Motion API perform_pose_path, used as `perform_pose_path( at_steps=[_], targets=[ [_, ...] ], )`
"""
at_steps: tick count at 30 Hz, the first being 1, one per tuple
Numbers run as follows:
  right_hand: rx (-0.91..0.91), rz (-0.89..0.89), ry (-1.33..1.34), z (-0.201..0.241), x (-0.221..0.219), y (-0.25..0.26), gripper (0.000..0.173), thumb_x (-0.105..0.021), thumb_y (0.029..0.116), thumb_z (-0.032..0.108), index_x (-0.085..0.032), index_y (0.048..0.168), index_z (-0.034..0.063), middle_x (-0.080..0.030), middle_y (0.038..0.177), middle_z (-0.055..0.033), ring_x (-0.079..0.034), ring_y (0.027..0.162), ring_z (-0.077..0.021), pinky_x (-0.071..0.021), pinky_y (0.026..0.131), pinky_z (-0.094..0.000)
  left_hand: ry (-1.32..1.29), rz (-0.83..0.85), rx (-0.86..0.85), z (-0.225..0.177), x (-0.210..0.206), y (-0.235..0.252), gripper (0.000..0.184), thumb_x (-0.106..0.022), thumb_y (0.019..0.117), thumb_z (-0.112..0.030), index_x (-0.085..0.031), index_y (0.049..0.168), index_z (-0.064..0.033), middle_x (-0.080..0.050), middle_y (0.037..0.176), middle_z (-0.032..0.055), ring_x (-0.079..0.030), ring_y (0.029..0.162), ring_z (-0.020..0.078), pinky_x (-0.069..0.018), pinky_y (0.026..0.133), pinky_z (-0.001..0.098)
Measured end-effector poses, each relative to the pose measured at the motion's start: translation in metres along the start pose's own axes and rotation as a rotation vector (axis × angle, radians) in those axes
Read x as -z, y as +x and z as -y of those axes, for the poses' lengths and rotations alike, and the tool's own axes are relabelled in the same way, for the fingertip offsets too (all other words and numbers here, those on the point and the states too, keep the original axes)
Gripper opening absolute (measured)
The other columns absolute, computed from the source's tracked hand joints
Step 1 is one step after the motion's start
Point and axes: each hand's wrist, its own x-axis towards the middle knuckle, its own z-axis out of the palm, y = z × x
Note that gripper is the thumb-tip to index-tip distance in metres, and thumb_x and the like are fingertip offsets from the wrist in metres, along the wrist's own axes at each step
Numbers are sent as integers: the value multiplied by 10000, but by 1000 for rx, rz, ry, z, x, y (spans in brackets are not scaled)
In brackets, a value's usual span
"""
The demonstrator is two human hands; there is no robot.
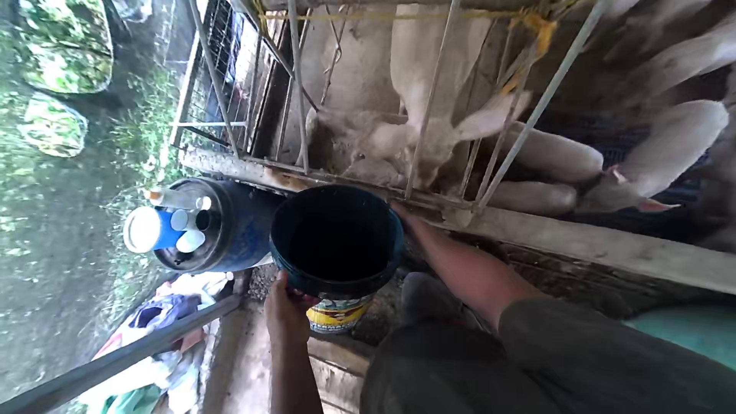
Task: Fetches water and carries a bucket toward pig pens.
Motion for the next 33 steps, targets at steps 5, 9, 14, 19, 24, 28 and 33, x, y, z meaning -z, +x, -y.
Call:
perform_pose_path(
  at_steps=[5, 9, 14, 19, 24, 28, 33],
  targets=[
    [-253, 118, 280, 97, 39, -83, 376, -324, 1136, 136, -486, 1436, -23, -561, 1412, -168, -565, 1236, -190, -447, 1065, -346, 0, 37, -16, -7, -5, 0, 484, -303, 1121, -333, -558, 781, -102, -573, 572, 0, -595, 472, 130, -571, 471, 327],
    [-94, 23, 718, 57, 23, -75, 296, -376, 1124, 173, -576, 1274, 16, -636, 1063, -53, -601, 912, -59, -517, 841, -226, 49, 14, -10, -11, -9, 2, 422, -341, 1125, -314, -568, 850, -88, -584, 593, -9, -599, 468, 103, -545, 438, 266],
    [-250, 78, 610, 95, 36, -81, 348, -306, 1136, 162, -520, 1359, 1, -610, 1196, -108, -595, 1016, -112, -497, 916, -270, 39, 31, -28, -14, -11, 3, 430, -344, 1122, -292, -579, 826, -88, -593, 592, -3, -595, 466, 92, -512, 414, 235],
    [-102, -23, 650, 24, 9, -44, 451, -416, 1115, 377, -570, 1383, 49, -665, 1281, -96, -635, 1144, -129, -529, 999, -322, 21, 77, -63, -17, -12, 4, 412, -333, 1113, -274, -573, 840, -78, -600, 606, 8, -602, 481, 93, -514, 421, 230],
    [-196, -98, 489, 107, 21, -99, 399, -345, 1144, 209, -525, 1401, -37, -605, 1361, -146, -578, 1221, -122, -448, 1076, -291, 3, 165, -118, -16, -9, 5, 362, -339, 1092, -237, -596, 931, -38, -644, 662, 36, -636, 514, 101, -529, 431, 224],
    [-102, -42, 575, 86, 17, -82, 360, -371, 1138, 231, -565, 1331, -2, -652, 1204, -87, -612, 1054, -58, -508, 934, -229, -3, 168, -125, -20, -10, 3, 352, -339, 1083, -228, -601, 944, -38, -651, 675, 35, -646, 530, 100, -539, 448, 224],
    [-230, -66, 629, 110, 16, -93, 344, -368, 1138, 230, -581, 1310, 21, -660, 1150, -58, -612, 1005, -46, -507, 916, -224, -5, 174, -121, -24, -10, 1, 342, -342, 1074, -225, -601, 948, -42, -660, 685, 36, -662, 549, 103, -550, 458, 230]
  ],
)
